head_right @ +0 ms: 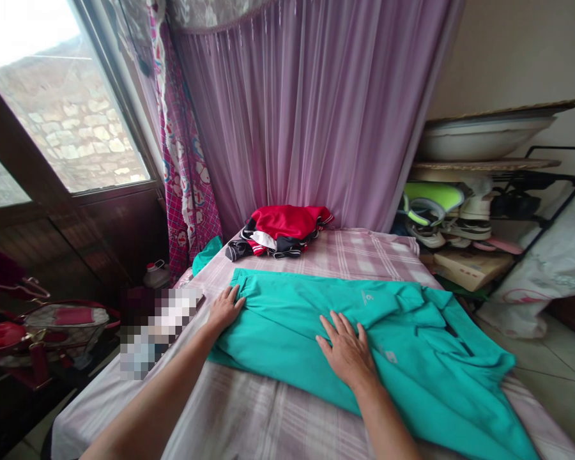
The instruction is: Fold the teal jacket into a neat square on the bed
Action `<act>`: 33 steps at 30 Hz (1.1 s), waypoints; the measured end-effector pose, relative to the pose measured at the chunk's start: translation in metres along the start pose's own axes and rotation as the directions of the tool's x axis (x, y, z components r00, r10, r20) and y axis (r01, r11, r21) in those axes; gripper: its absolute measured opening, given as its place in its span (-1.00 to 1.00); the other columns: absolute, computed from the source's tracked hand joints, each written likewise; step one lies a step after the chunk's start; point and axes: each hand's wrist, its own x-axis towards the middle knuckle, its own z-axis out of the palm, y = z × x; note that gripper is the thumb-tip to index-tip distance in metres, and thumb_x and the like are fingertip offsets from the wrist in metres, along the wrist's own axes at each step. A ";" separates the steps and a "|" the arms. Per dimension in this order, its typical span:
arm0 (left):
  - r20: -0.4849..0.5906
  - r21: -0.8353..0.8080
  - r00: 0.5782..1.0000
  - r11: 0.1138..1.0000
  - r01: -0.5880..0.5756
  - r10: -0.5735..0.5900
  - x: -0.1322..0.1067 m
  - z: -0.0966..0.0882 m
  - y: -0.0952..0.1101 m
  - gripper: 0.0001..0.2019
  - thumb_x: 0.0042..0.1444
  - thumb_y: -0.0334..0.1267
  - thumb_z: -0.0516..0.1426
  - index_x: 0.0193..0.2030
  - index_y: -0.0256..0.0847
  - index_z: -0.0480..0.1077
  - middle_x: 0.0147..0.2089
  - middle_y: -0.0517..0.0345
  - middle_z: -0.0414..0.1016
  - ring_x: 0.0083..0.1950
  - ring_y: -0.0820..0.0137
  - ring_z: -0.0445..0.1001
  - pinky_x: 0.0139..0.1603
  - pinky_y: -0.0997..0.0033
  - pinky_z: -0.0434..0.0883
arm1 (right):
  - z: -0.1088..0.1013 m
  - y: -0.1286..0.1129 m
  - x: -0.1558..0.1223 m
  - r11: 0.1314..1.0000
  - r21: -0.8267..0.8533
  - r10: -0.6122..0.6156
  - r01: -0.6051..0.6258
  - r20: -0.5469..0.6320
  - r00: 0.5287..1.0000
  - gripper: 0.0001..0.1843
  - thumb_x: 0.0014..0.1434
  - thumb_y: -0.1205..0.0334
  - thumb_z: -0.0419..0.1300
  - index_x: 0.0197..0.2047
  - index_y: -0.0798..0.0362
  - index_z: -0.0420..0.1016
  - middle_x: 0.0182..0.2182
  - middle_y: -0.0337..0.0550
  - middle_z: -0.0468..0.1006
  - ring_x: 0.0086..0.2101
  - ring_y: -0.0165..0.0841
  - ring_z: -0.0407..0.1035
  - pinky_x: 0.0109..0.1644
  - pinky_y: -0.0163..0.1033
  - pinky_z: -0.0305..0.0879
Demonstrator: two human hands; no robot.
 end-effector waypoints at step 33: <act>-0.141 -0.185 0.990 0.982 -0.028 0.002 -0.016 -0.010 -0.047 -0.56 0.32 -0.17 -0.08 0.26 -0.14 0.36 0.25 0.09 0.47 0.26 0.29 0.41 0.27 0.34 0.33 | -0.002 0.000 -0.001 1.000 -0.016 0.004 -0.004 0.015 1.000 -0.44 0.36 -0.02 -0.07 0.35 -0.15 0.29 0.37 -0.09 0.22 0.33 -0.13 0.09 0.36 0.24 -0.06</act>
